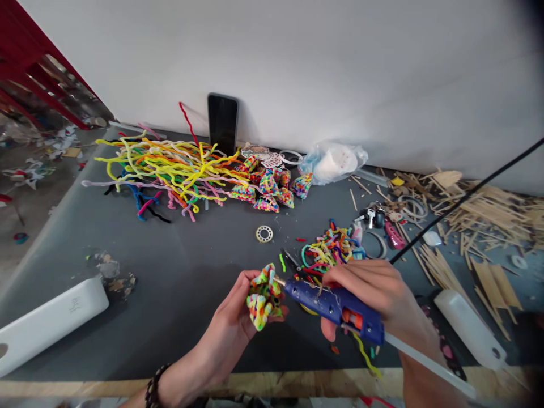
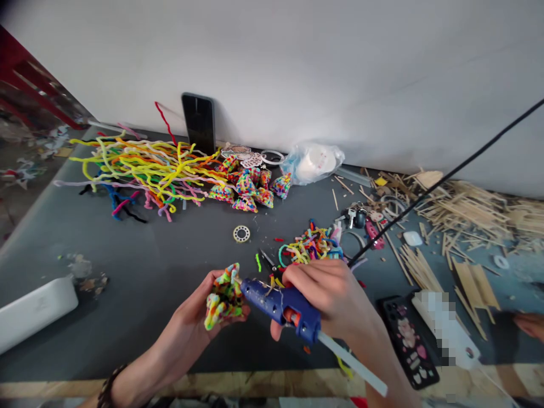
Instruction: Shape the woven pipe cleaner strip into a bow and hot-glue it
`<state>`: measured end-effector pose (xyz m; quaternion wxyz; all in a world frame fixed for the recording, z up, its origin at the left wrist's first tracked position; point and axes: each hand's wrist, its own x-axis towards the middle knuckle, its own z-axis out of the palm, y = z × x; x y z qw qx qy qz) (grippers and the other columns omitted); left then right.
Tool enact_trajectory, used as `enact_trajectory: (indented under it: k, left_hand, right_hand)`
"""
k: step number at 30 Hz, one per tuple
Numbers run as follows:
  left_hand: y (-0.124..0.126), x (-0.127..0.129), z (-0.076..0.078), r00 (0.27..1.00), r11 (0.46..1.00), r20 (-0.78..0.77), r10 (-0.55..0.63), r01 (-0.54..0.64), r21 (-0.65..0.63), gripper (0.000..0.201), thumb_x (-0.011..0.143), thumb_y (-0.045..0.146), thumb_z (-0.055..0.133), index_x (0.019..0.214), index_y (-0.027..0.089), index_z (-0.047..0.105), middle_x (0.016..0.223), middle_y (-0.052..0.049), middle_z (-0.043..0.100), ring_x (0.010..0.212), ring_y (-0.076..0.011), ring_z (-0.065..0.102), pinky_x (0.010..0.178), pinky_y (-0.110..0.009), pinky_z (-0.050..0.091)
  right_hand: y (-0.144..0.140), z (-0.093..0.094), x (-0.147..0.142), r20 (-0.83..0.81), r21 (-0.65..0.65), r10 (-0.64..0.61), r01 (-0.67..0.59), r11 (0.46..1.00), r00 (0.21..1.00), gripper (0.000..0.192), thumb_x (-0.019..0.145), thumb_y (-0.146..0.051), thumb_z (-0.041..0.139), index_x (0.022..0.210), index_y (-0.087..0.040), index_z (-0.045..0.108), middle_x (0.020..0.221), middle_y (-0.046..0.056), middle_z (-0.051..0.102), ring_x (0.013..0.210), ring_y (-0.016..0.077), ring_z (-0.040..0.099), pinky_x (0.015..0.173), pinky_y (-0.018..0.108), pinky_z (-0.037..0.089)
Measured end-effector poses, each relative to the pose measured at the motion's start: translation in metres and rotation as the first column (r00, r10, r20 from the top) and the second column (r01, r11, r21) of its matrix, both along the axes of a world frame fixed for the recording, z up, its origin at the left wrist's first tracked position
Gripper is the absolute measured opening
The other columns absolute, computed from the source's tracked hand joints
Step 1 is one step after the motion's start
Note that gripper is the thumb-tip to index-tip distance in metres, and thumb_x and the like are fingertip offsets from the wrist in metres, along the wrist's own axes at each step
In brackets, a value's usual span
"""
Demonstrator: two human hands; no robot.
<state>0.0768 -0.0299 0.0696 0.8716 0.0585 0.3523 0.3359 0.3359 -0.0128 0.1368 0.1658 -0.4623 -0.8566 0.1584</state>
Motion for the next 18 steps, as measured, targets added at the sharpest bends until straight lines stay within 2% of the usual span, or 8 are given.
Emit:
enact_trajectory:
  k: [6,18]
  left_hand:
    - [-0.0011,-0.0028,-0.0015,0.999,1.000,-0.025,-0.020,0.020,-0.003,0.038,0.104,0.046,0.057,0.131,0.019,0.061,0.121,-0.011,0.073,0.099,-0.0250,0.075,0.094,-0.039,0.056]
    - [-0.0001,-0.0046,-0.0029,1.000,1.000,-0.015,-0.024,0.024,-0.007,0.034,0.105,0.043,0.056,0.125,0.017,0.065,0.118,-0.011,0.075,0.101,-0.0282,0.076,0.098,-0.043,0.056]
  right_hand:
    - [0.0021,0.0055,-0.0054,-0.025,0.011,-0.042,0.042,0.999,0.999,0.037,0.091,-0.050,0.073,0.080,-0.023,0.051,0.062,-0.005,0.057,0.052,0.0118,0.050,0.056,0.027,0.033]
    - [0.0010,0.0003,-0.0033,-0.005,0.043,-0.045,0.045,0.998,0.999,0.039,0.091,-0.045,0.075,0.075,-0.023,0.047,0.061,-0.006,0.048,0.052,0.0122,0.044,0.057,0.028,0.029]
